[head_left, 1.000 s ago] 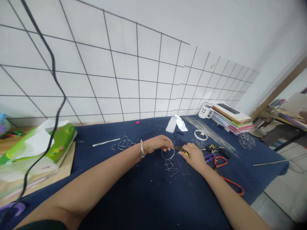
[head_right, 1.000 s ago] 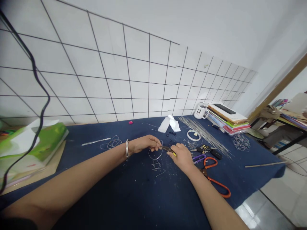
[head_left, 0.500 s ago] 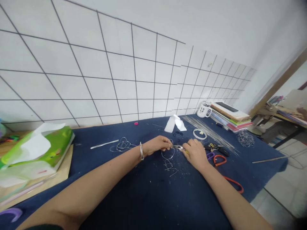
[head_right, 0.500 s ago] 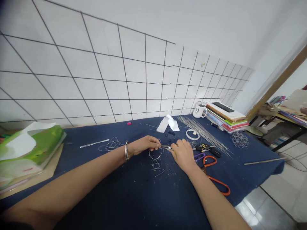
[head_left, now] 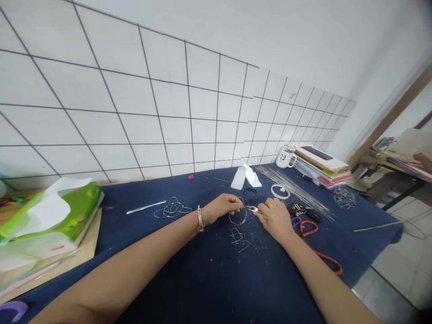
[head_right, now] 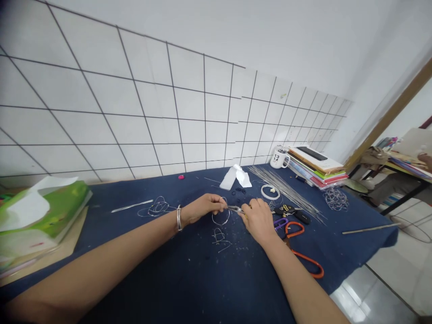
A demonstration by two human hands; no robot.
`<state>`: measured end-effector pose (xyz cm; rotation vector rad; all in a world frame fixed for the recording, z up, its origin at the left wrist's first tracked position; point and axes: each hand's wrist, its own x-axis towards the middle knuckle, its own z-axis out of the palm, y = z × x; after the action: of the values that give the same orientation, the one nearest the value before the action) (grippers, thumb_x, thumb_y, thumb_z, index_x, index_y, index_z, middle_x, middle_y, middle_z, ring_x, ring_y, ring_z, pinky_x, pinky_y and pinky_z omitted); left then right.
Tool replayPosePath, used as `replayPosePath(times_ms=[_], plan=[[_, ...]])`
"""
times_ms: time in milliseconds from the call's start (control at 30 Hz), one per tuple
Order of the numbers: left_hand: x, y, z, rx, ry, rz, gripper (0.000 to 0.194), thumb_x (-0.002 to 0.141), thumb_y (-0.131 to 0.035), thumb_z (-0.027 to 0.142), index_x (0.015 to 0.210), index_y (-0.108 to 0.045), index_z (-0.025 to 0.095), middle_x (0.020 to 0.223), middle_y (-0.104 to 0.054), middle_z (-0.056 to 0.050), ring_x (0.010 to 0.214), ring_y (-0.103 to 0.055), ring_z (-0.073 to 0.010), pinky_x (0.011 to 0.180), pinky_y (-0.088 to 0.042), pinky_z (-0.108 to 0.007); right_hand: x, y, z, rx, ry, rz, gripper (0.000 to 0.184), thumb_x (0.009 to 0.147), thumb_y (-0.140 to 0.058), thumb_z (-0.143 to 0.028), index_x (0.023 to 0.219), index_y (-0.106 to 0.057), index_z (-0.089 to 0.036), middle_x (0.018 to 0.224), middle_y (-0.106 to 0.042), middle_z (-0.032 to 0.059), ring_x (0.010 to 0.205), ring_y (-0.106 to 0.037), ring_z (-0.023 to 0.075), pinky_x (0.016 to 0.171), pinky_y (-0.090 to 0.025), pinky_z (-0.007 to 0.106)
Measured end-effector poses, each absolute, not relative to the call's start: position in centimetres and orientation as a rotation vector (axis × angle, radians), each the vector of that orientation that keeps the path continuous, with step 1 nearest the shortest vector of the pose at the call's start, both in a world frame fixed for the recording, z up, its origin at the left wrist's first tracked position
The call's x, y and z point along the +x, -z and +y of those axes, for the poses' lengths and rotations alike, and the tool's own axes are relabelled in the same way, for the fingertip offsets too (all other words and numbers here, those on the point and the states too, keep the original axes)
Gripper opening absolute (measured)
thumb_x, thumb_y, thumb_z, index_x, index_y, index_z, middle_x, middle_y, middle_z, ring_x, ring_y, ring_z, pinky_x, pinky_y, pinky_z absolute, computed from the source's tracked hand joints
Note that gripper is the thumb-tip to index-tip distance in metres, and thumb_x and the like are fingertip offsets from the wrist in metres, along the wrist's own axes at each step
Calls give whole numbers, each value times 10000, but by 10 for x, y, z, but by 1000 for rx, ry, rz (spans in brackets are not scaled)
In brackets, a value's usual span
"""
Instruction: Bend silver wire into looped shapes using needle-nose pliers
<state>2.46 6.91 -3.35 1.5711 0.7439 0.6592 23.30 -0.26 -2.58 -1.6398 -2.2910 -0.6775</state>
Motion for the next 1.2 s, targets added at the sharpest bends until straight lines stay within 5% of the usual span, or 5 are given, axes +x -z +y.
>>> replayPosePath(times_ms=[433,1200], plan=[[37,49,62,1390,-890,661,107,690,-566,208,739,-604,122,662,-526,8,540,-411,-57,527,-296,-192,236,26,-1,-1639,703,-2253,258,838,-443,-396,816,-605,-197,759,-475,60,760,-383,177,682,-240,284],[53,58,40,1099,-1080,682,129,688,-613,247,744,-587,133,711,-541,-2,603,-479,-67,610,-376,-211,232,23,-4,-1697,698,-2201,253,846,-431,-379,873,-612,-204,766,-479,63,780,-384,184,686,-248,291]])
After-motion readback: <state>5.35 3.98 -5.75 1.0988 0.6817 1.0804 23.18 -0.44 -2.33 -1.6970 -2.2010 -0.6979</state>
